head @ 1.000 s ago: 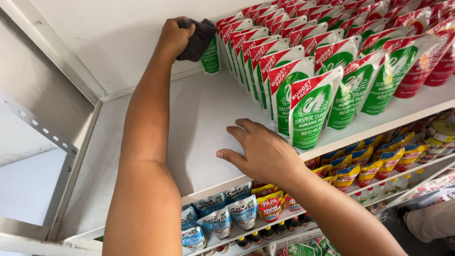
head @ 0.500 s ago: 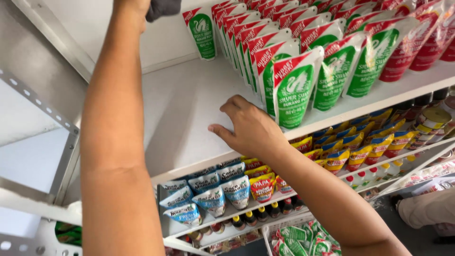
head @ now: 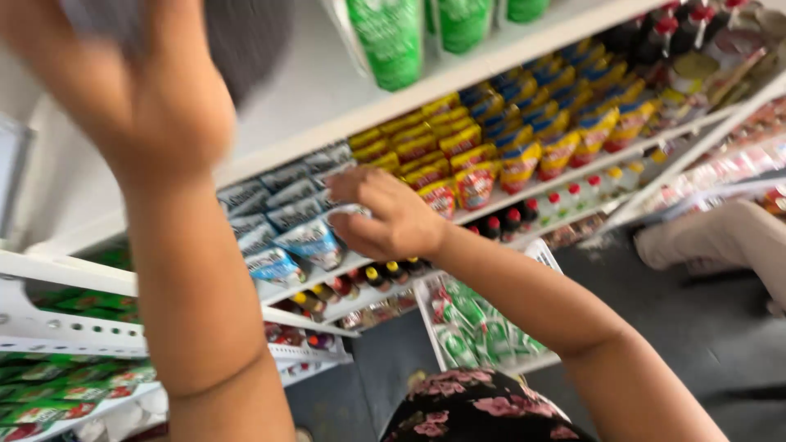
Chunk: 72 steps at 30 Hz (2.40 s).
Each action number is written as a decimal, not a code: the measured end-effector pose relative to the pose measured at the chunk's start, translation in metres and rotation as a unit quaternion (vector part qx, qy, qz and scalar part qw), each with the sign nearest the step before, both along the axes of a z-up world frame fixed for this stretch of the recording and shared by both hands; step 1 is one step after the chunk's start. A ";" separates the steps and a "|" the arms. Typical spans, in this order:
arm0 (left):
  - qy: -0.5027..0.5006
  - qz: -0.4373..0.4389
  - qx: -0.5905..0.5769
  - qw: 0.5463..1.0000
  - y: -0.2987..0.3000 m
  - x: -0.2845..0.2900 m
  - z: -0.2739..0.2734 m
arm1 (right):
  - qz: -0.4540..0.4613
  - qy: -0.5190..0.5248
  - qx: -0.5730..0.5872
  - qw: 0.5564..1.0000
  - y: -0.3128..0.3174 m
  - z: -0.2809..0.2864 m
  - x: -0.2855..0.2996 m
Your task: Wiping down pouches with a cloth and arranging them on grocery shelves.
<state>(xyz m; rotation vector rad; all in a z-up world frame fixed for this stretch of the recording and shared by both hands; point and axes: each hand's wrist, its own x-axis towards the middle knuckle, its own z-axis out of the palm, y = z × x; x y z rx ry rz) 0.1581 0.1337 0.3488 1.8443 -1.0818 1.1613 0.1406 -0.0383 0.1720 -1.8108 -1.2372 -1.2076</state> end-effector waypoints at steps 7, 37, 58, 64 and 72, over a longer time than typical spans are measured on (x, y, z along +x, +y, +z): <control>0.117 -0.155 0.108 0.975 -0.073 -0.097 -0.140 | -0.010 0.277 0.048 0.960 -0.099 -0.206 -0.055; 0.806 0.275 0.155 0.501 -0.192 -0.133 -0.962 | -0.209 0.786 0.195 0.548 -0.221 -0.479 -0.209; 0.786 0.117 0.083 0.602 -0.168 -0.131 -0.900 | -0.156 0.810 0.173 0.538 -0.229 -0.470 -0.199; 0.770 0.186 0.146 0.593 -0.189 -0.134 -0.946 | -0.148 0.806 0.166 0.549 -0.221 -0.479 -0.196; 0.790 0.239 0.200 0.529 -0.198 -0.135 -0.924 | -0.150 0.821 0.164 0.526 -0.224 -0.489 -0.215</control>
